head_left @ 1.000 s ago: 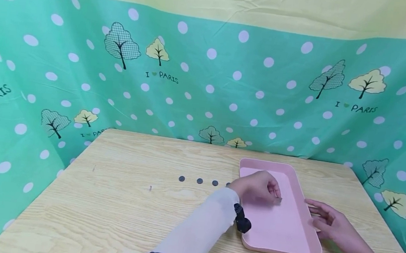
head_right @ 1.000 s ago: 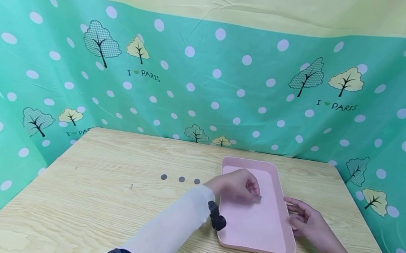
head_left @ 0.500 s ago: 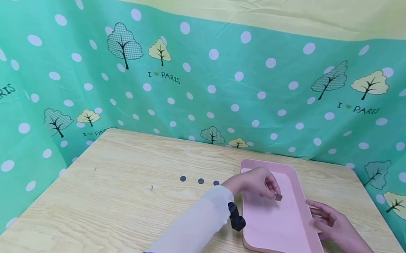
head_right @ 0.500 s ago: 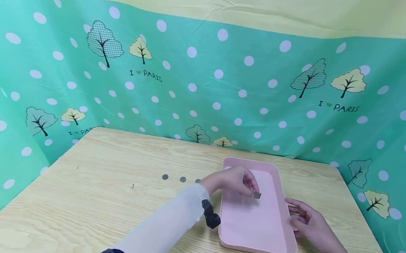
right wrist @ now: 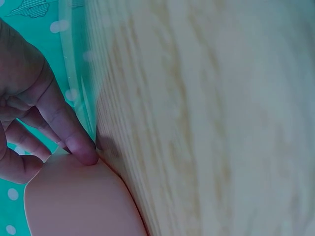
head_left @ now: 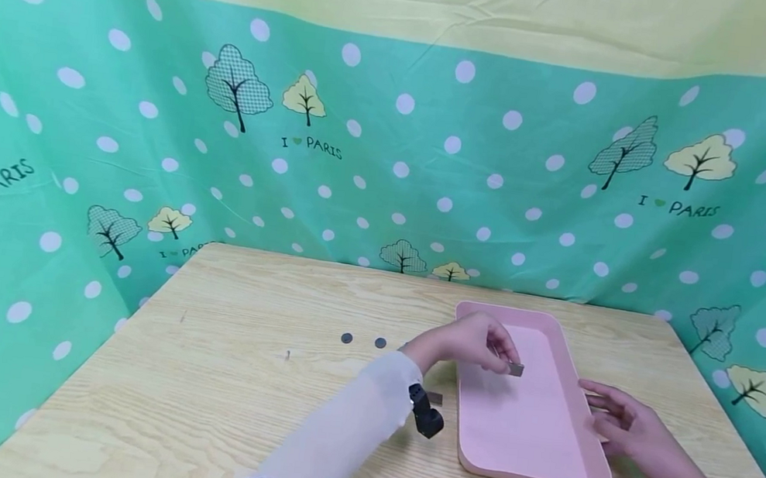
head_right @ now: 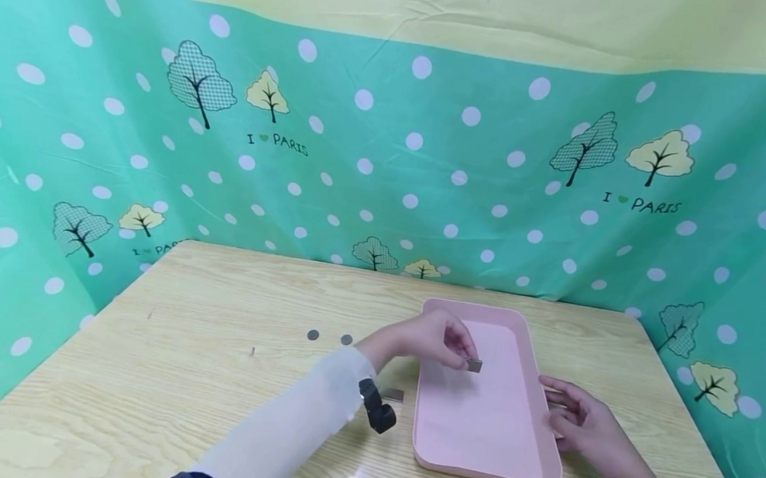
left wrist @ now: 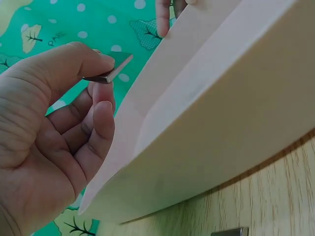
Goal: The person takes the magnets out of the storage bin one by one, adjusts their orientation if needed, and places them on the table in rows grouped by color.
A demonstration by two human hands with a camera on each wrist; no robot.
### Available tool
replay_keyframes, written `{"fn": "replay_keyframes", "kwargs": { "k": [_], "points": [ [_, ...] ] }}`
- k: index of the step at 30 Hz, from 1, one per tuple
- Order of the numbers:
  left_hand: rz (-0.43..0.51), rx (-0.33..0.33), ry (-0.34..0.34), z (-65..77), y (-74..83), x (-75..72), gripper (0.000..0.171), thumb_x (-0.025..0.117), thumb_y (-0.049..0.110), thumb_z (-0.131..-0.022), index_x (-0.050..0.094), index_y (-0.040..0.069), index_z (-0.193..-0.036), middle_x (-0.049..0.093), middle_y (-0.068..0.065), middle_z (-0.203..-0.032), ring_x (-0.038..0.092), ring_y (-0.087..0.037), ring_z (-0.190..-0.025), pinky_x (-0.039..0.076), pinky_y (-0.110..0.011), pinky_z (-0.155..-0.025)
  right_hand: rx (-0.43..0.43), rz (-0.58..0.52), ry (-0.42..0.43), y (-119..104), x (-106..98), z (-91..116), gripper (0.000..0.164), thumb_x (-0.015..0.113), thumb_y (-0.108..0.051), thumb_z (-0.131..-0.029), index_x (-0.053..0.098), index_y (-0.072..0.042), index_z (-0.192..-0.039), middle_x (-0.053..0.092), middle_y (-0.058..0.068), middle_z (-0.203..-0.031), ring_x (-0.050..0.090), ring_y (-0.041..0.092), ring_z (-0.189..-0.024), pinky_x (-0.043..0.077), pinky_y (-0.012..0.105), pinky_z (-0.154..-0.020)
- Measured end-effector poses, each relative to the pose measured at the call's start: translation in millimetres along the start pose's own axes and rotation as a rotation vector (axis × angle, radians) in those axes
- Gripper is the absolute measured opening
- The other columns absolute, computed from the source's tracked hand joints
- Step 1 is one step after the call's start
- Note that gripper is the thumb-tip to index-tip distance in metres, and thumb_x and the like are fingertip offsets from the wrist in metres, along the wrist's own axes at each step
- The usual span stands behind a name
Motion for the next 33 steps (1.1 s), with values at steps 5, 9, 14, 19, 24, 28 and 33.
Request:
{"fn": "replay_keyframes", "kwargs": {
  "k": [5,9,14,19,24,28,33],
  "points": [
    [0.028,0.029,0.009,8.1,2.6,-5.0,0.016,0.074,-0.006,-0.08,0.074,0.0,-0.094,0.07,0.002,-0.081,0.064,-0.006,-0.075,0.055,-0.021,-0.071,0.02,0.003,0.001,0,-1,-1,0.064,0.059,-0.022,-0.098,0.03,0.006,-0.147,0.043,0.035,-0.136,0.061,0.002,-0.096,0.058,0.041,-0.071],
    [0.04,0.052,0.037,14.5,3.9,-10.1,0.015,0.075,-0.006,-0.079,0.074,-0.001,-0.093,0.07,0.002,-0.082,0.063,-0.006,-0.074,0.055,-0.021,-0.073,0.025,0.002,0.0,1,-1,-1,0.064,0.059,-0.023,-0.098,0.03,0.005,-0.148,0.042,0.035,-0.137,0.06,0.002,-0.096,0.058,0.041,-0.071],
    [0.046,0.059,0.069,25.2,5.5,-16.4,0.015,0.075,-0.005,-0.079,0.074,-0.001,-0.093,0.07,0.0,-0.082,0.063,-0.007,-0.073,0.055,-0.021,-0.073,0.029,0.005,-0.003,2,-1,-1,0.064,0.059,-0.023,-0.099,0.029,0.005,-0.148,0.042,0.035,-0.137,0.06,0.002,-0.096,0.058,0.041,-0.071],
    [0.06,0.033,0.085,37.7,5.4,-22.2,0.014,0.075,-0.004,-0.08,0.074,-0.001,-0.093,0.07,0.0,-0.082,0.064,-0.008,-0.074,0.055,-0.022,-0.074,0.039,0.006,-0.007,3,-1,-2,0.065,0.059,-0.023,-0.099,0.029,0.005,-0.148,0.042,0.035,-0.137,0.061,0.003,-0.096,0.058,0.041,-0.071],
    [0.074,0.056,0.101,49.2,4.8,-27.7,0.013,0.075,-0.005,-0.079,0.073,-0.002,-0.092,0.071,-0.006,-0.083,0.064,-0.009,-0.073,0.055,-0.022,-0.071,0.039,0.007,-0.005,3,-1,-2,0.064,0.06,-0.023,-0.098,0.029,0.004,-0.148,0.041,0.035,-0.138,0.06,0.002,-0.096,0.058,0.041,-0.071],
    [0.079,0.087,0.11,59.5,4.5,-32.3,0.012,0.073,-0.005,-0.08,0.073,-0.003,-0.092,0.071,-0.012,-0.085,0.064,-0.01,-0.071,0.054,-0.022,-0.069,0.034,0.003,-0.006,3,-1,-2,0.064,0.059,-0.022,-0.098,0.029,0.005,-0.148,0.041,0.036,-0.138,0.061,0.002,-0.096,0.058,0.041,-0.071],
    [0.093,0.09,0.131,73.9,1.8,-38.7,0.014,0.073,-0.004,-0.08,0.073,-0.003,-0.093,0.071,-0.012,-0.086,0.063,-0.01,-0.071,0.054,-0.022,-0.068,0.034,-0.001,-0.008,3,0,-2,0.064,0.06,-0.021,-0.098,0.03,0.005,-0.148,0.04,0.036,-0.138,0.061,0.001,-0.096,0.058,0.041,-0.071]
  ]
}}
Point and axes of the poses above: each hand's wrist, its own z-axis away from the middle knuckle, its own x-axis out of the palm, y = z × x, the point moved 4 cm from there along -z, towards the middle knuckle
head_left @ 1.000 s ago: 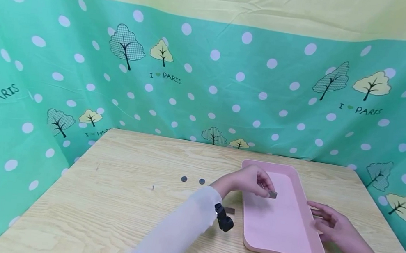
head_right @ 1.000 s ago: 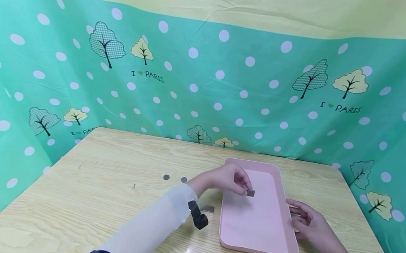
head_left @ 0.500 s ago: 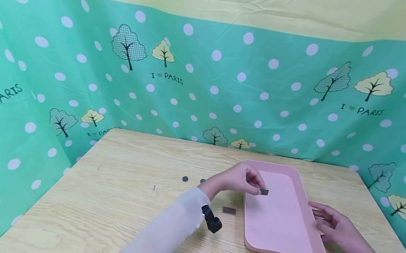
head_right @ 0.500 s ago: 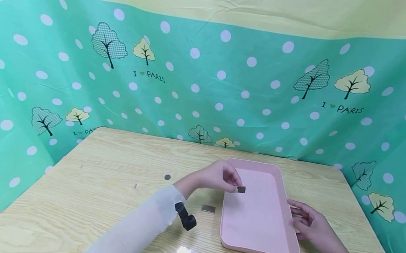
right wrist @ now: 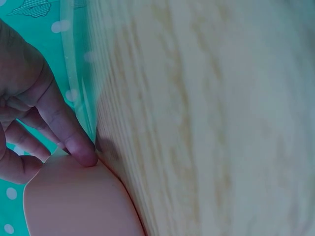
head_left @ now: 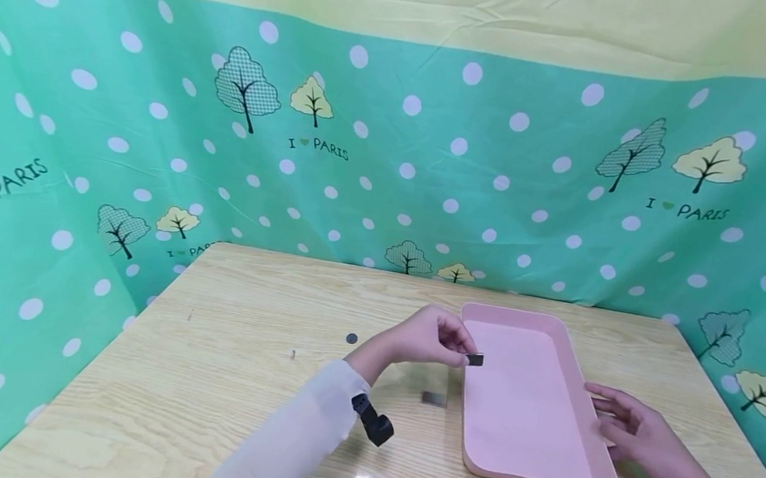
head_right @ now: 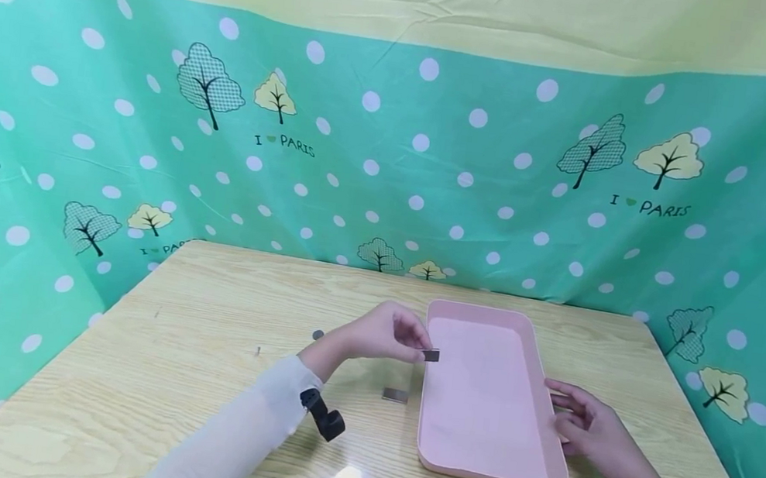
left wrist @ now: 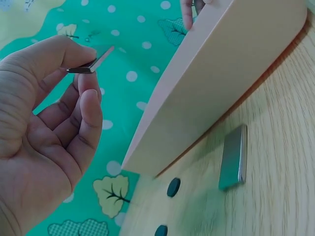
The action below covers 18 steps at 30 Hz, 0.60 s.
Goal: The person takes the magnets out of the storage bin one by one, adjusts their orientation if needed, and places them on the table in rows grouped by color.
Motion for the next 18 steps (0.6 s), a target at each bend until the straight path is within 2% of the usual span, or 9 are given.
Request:
{"fn": "replay_keyframes", "kwargs": {
  "k": [9,18],
  "points": [
    [0.019,-0.026,0.023,22.6,-3.0,-14.0,0.013,0.073,-0.005,-0.08,0.072,-0.004,-0.093,0.071,-0.008,-0.084,0.063,-0.011,-0.072,0.054,-0.024,-0.07,-0.009,-0.002,-0.001,0,0,1,0.063,0.059,-0.02,-0.098,0.03,0.006,-0.147,0.038,0.038,-0.14,0.06,0.0,-0.096,0.058,0.042,-0.071],
    [-0.012,-0.052,0.06,41.4,-8.0,-28.9,0.013,0.075,-0.001,-0.08,0.073,-0.002,-0.093,0.072,-0.008,-0.084,0.064,-0.013,-0.072,0.054,-0.025,-0.069,-0.019,-0.007,0.0,0,0,1,0.062,0.06,-0.02,-0.098,0.031,0.006,-0.147,0.04,0.036,-0.139,0.06,0.0,-0.096,0.058,0.042,-0.072]
  ]
}}
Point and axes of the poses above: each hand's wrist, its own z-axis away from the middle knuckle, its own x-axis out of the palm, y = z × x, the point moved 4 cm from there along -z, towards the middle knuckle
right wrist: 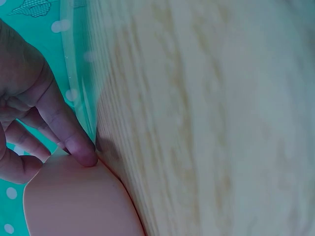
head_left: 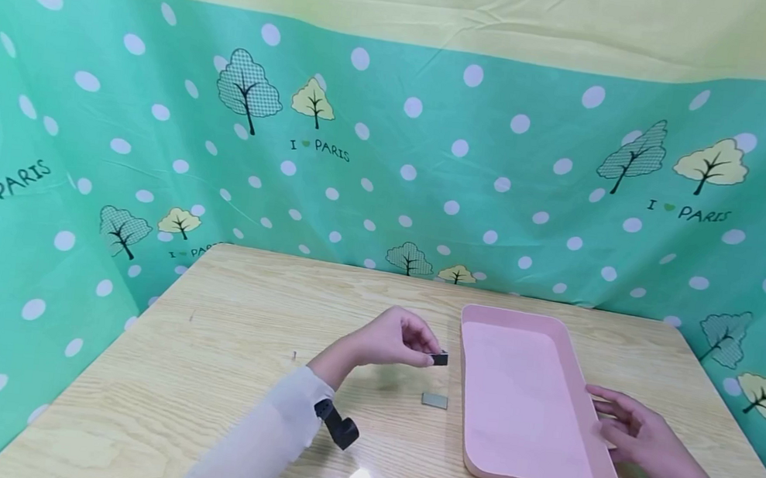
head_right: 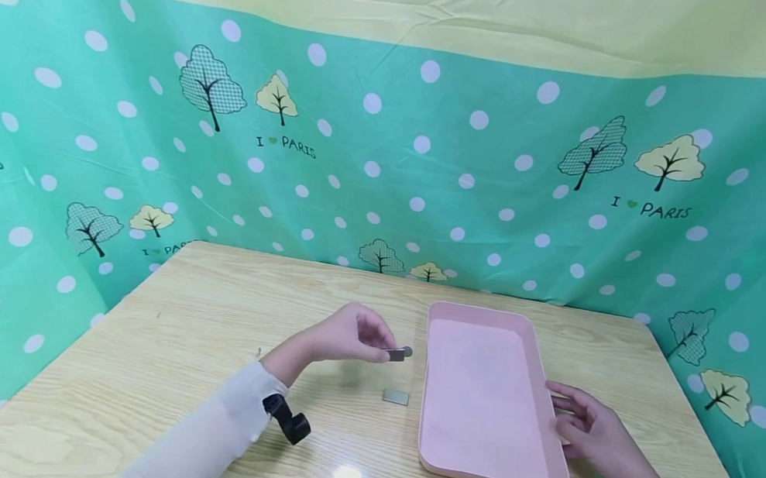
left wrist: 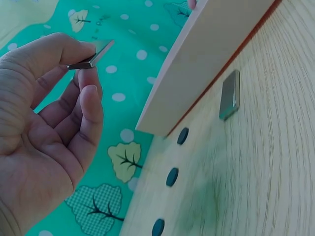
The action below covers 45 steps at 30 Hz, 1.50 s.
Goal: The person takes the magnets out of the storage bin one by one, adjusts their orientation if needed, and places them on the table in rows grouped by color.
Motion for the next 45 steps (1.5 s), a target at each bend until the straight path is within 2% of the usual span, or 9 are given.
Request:
{"fn": "replay_keyframes", "kwargs": {
  "k": [9,22,33,45],
  "points": [
    [-0.009,-0.027,0.01,23.7,-10.8,-14.5,0.014,0.075,0.001,-0.081,0.074,-0.002,-0.095,0.072,-0.012,-0.086,0.063,-0.012,-0.071,0.052,-0.022,-0.065,-0.004,0.001,0.004,0,0,0,0.063,0.061,-0.018,-0.097,0.031,0.006,-0.147,0.041,0.036,-0.138,0.06,0.0,-0.096,0.058,0.042,-0.071],
    [-0.081,-0.057,-0.011,53.0,-23.8,-31.1,0.01,0.074,0.003,-0.084,0.076,0.002,-0.093,0.073,-0.006,-0.086,0.065,-0.015,-0.075,0.054,-0.025,-0.068,0.016,0.012,-0.009,-1,0,-1,0.064,0.06,-0.02,-0.098,0.029,0.007,-0.147,0.043,0.035,-0.136,0.061,0.003,-0.095,0.058,0.041,-0.07],
    [-0.133,-0.102,-0.014,66.8,-41.6,-41.6,0.008,0.074,0.001,-0.082,0.076,0.004,-0.09,0.073,-0.002,-0.085,0.067,-0.013,-0.074,0.056,-0.026,-0.068,0.023,0.018,-0.013,-1,-1,-1,0.064,0.06,-0.021,-0.098,0.029,0.006,-0.147,0.041,0.036,-0.137,0.06,0.001,-0.095,0.058,0.042,-0.071],
    [-0.238,-0.16,-0.01,79.3,-62.6,-48.1,0.006,0.077,0.002,-0.081,0.077,0.006,-0.086,0.07,0.002,-0.079,0.059,-0.008,-0.068,0.05,-0.021,-0.062,0.005,0.022,-0.008,-1,-1,-1,0.061,0.059,-0.019,-0.099,0.031,0.006,-0.147,0.041,0.035,-0.139,0.06,-0.002,-0.096,0.058,0.041,-0.07]
  ]
}}
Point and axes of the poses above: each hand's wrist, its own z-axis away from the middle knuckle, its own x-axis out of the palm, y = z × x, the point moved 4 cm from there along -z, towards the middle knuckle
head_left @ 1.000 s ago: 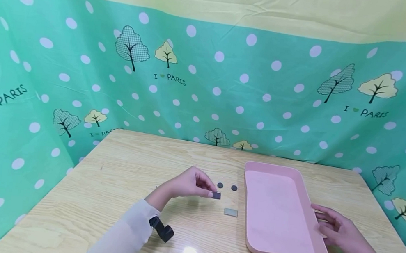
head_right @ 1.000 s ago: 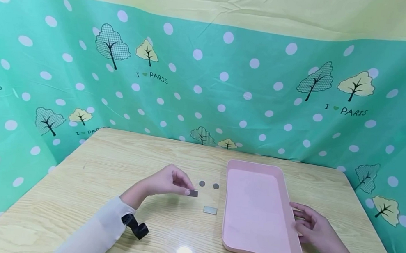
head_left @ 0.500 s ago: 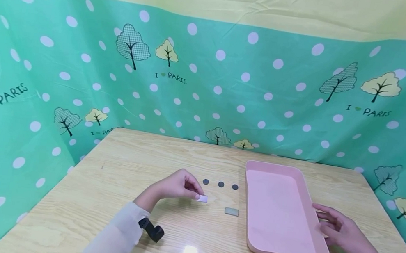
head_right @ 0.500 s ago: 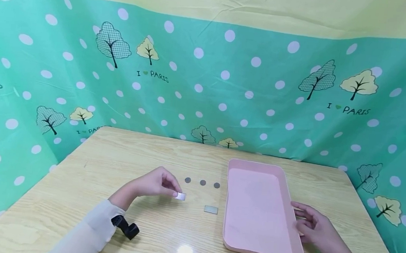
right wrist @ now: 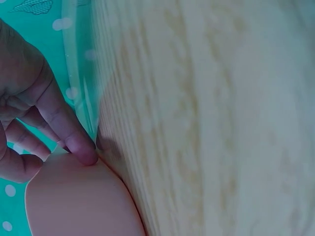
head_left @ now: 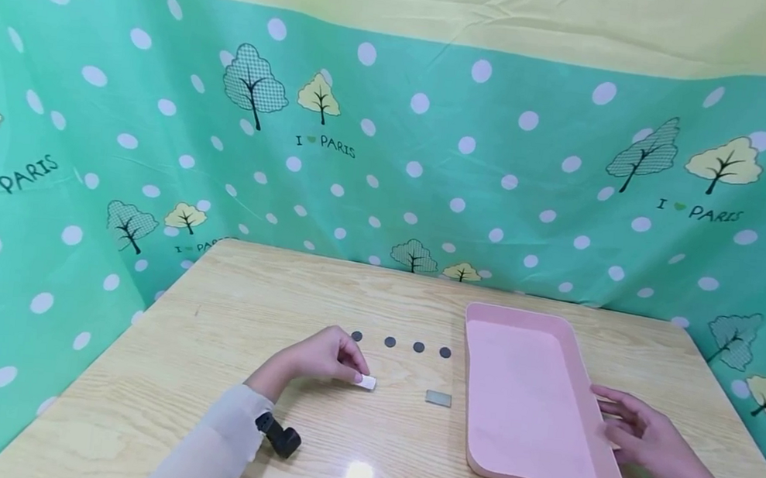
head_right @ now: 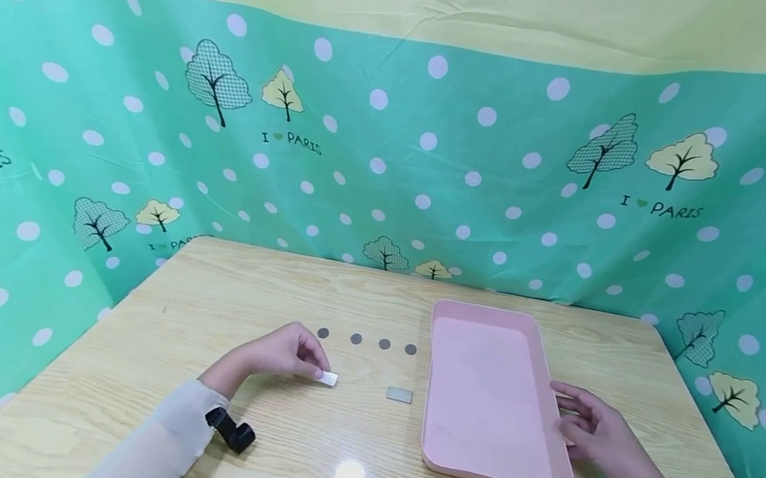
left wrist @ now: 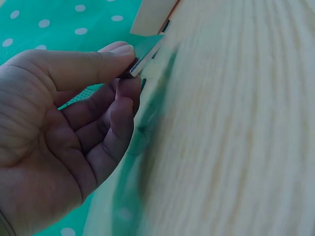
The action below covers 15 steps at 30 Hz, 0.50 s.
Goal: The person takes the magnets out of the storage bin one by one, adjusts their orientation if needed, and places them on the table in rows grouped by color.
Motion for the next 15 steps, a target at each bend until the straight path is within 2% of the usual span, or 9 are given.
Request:
{"fn": "replay_keyframes", "kwargs": {
  "k": [10,15],
  "points": [
    [-0.096,-0.023,0.057,1.1,-5.5,-1.1,0.006,0.077,0.005,-0.082,0.077,0.011,-0.085,0.069,0.005,-0.082,0.06,-0.011,-0.073,0.051,-0.024,-0.066,0.011,0.009,-0.008,1.7,0.8,0.5,0.062,0.06,-0.019,-0.098,0.03,0.006,-0.147,0.041,0.035,-0.138,0.06,-0.001,-0.096,0.058,0.041,-0.071],
    [-0.175,-0.02,0.089,0.9,-1.1,-2.7,0.006,0.077,0.005,-0.082,0.077,0.012,-0.083,0.068,0.008,-0.079,0.06,-0.008,-0.071,0.051,-0.023,-0.066,0.003,0.007,-0.008,0.4,0.7,0.1,0.061,0.059,-0.019,-0.099,0.031,0.006,-0.147,0.041,0.035,-0.138,0.06,-0.002,-0.096,0.058,0.041,-0.071]
  ]
}}
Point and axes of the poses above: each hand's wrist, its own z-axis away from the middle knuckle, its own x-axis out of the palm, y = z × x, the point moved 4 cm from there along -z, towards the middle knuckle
